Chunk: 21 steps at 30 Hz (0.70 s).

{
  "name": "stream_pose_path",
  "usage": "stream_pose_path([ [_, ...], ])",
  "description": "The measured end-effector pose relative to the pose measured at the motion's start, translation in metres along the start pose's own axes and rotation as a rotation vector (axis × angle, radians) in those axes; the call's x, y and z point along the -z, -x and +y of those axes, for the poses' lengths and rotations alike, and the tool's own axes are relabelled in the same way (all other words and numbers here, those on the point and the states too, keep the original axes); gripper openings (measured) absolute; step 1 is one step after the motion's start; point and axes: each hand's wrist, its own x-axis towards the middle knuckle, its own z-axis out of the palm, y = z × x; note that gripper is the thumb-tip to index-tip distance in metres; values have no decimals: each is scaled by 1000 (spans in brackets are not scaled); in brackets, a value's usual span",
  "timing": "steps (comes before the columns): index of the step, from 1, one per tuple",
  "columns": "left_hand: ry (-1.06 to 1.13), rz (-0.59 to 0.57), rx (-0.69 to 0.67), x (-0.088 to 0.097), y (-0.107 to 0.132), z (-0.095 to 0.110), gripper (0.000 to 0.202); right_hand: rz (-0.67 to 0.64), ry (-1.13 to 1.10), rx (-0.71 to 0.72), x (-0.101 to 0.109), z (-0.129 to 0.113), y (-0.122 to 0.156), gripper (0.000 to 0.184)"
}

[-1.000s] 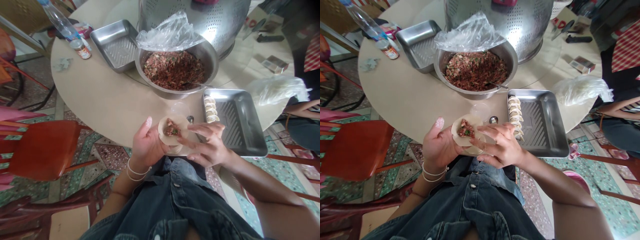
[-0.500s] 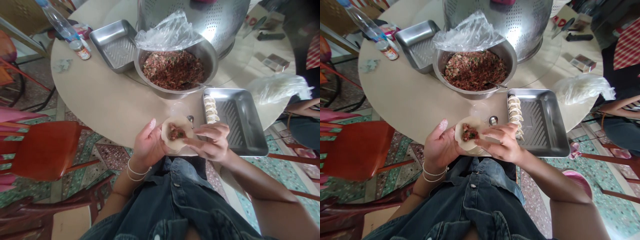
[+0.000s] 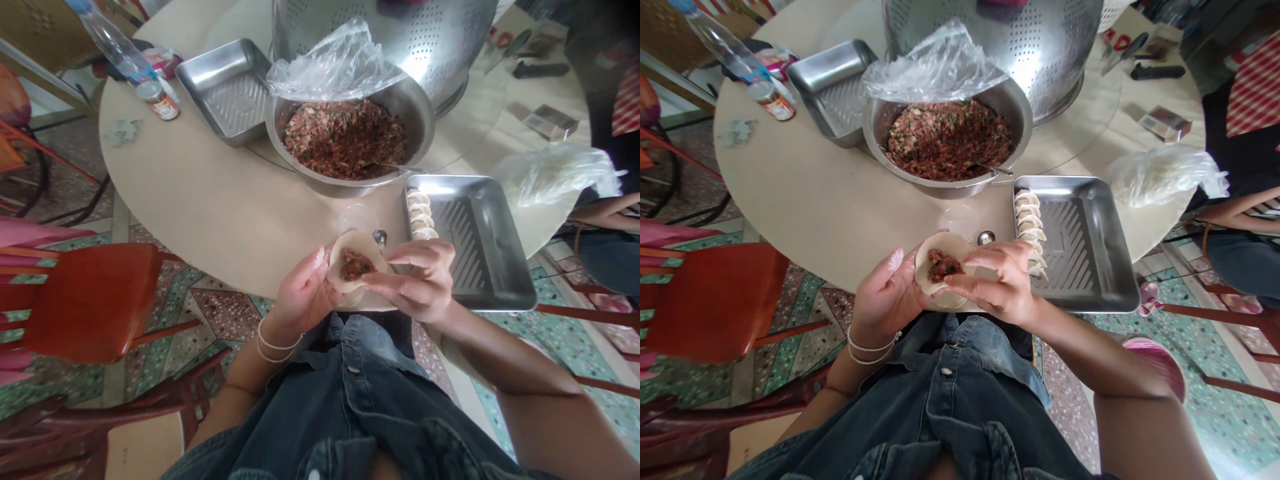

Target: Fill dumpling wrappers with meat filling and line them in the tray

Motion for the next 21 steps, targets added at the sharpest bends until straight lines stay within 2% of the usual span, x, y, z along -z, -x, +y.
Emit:
stream_pose_path([
  [4,-111,18,-64,3,2,-7,41,28,-27,-78,-4,0,-6,14],
  [8,-228,-53,-119,9,5,-12,40,43,-43,-124,-5,-2,-6,20],
  [11,-297,-102,-134,12,6,-12,37,21,-24,-143,-6,-3,-5,29],
  [14,-386,-104,-182,11,6,-11,36,-39,-37,-187,-6,-2,-5,38],
  [17,-387,-75,-159,7,6,-6,42,-64,-118,-211,-5,-2,-6,27],
  [21,-159,13,-36,1,1,-4,51,-41,-168,-261,-4,-3,-10,13],
])
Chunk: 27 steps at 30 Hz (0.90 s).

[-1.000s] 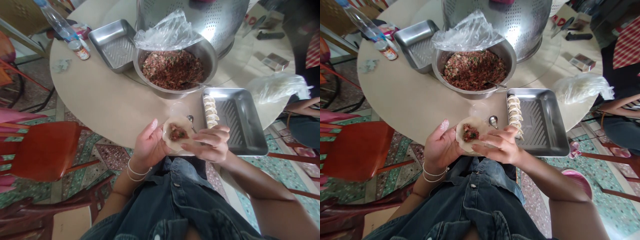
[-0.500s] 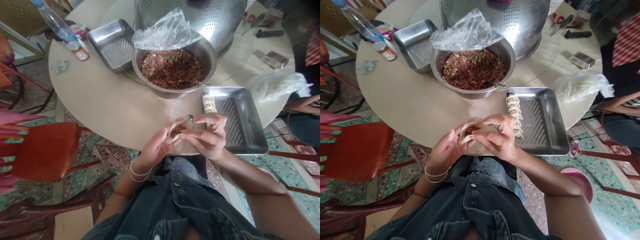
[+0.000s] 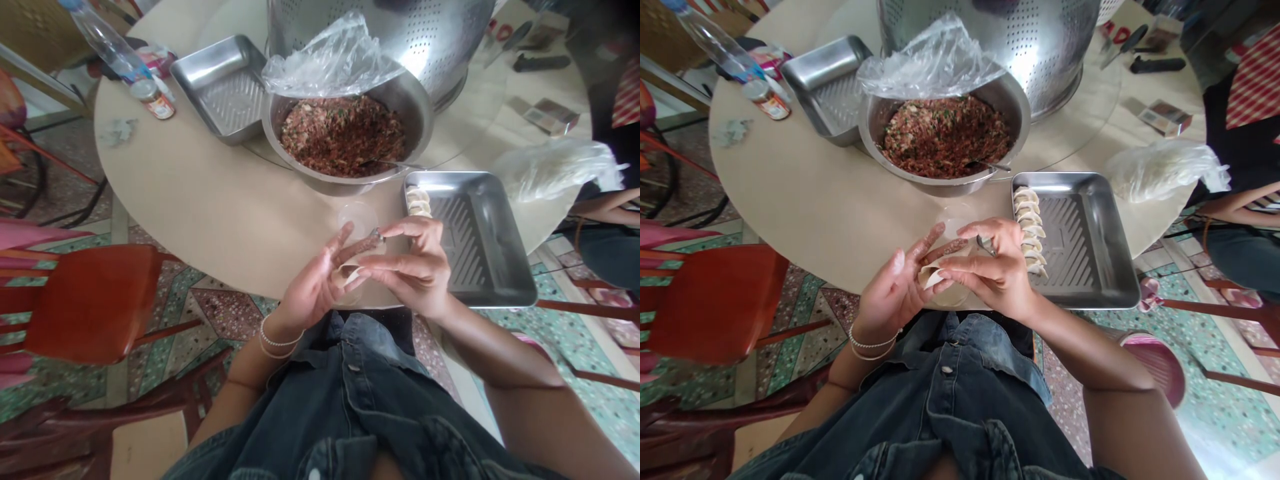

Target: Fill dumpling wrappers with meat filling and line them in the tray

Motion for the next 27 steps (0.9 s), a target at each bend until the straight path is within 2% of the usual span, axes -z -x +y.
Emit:
stream_pose_path([
  [2,96,39,-17,-3,-5,-5,56,75,27,-67,-1,-2,-2,11],
  [6,85,85,-197,-11,-12,-23,61,198,147,-146,-5,-5,-6,9],
  [11,-57,47,-323,-10,-12,-35,54,130,209,-51,-4,-6,-7,11],
  [14,-148,0,-335,-3,-12,-35,50,89,271,30,-1,-7,-6,11],
  [17,-178,-29,-326,2,-12,-33,48,52,336,47,1,-7,-4,12],
  [23,-179,-24,-327,5,-11,-32,47,73,310,-17,4,-5,-1,41],
  [25,-170,-4,-323,5,-10,-30,46,28,329,-6,5,-4,-1,38],
  [27,-155,14,-301,4,-11,-29,45,-6,329,10,4,-3,-2,27],
])
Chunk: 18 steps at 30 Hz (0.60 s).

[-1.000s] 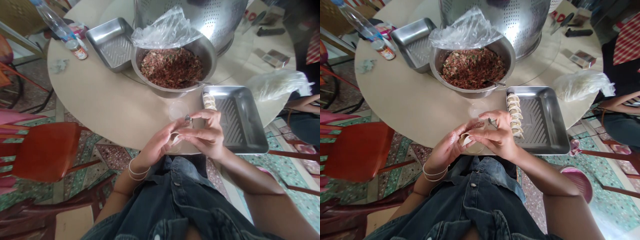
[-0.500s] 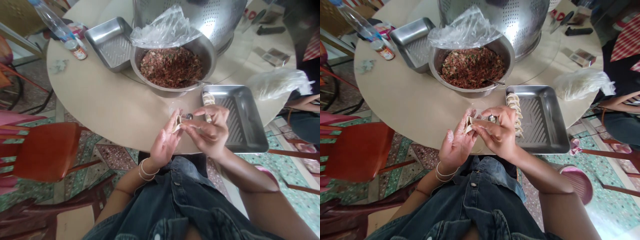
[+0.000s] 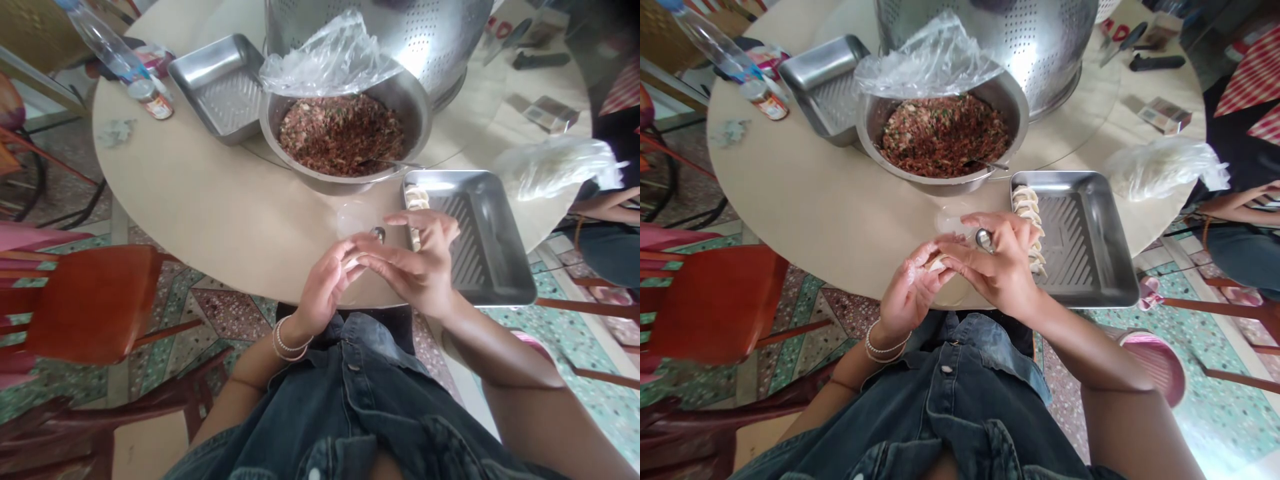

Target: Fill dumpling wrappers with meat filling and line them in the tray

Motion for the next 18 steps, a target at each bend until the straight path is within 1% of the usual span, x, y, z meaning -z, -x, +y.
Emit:
stream_pose_path([
  [3,63,20,52,-4,-1,-2,60,16,-33,-36,-2,-1,-2,17],
  [5,106,27,53,-9,0,-7,63,55,-58,-87,-3,-3,-3,15],
  [7,105,26,6,-13,1,-15,60,83,-78,-128,-6,-4,-5,12],
  [10,42,22,-73,-18,3,-21,60,70,-100,-155,-10,-3,-7,7],
  [11,26,30,-84,-20,3,-22,61,54,-106,-157,-10,-3,-7,9],
  [15,-3,34,-79,-20,1,-18,70,-6,-118,-149,-11,-2,-7,30],
  [16,-11,24,-77,-20,1,-17,71,-8,-123,-142,-11,-1,-7,31],
  [18,-24,9,-84,-18,1,-17,72,6,-137,-136,-10,-2,-7,26],
])
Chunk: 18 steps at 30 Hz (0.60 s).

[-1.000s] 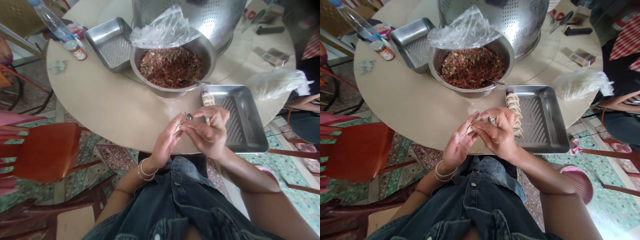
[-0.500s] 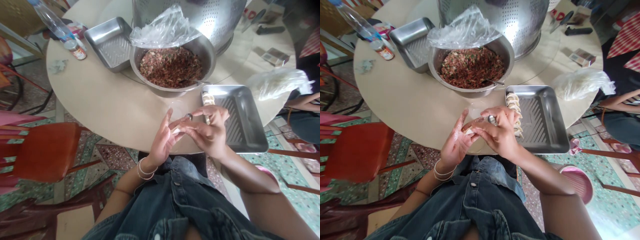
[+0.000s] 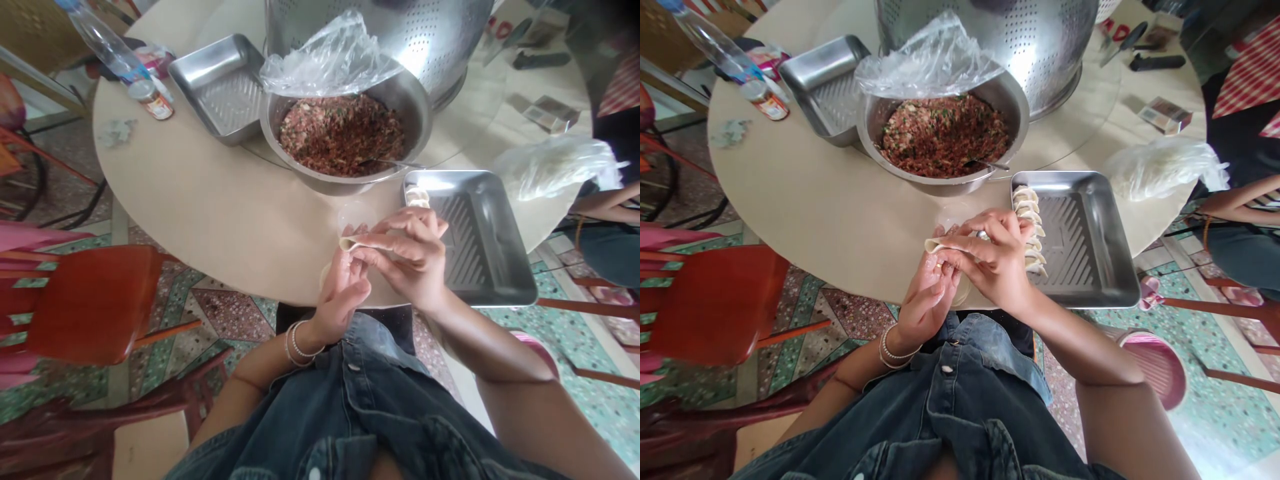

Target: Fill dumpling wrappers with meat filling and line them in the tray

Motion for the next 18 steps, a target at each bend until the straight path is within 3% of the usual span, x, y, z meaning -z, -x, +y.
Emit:
stream_pose_path([
  [4,-34,-12,-17,3,4,-2,73,1,-8,14,3,-3,-1,13],
  [9,-118,-27,-44,3,8,1,60,-26,33,144,10,-6,-3,6],
  [15,-189,-38,30,6,10,15,48,-23,48,138,14,-1,-3,33],
  [18,-187,-41,45,9,9,19,56,-32,12,147,13,1,-3,22],
])
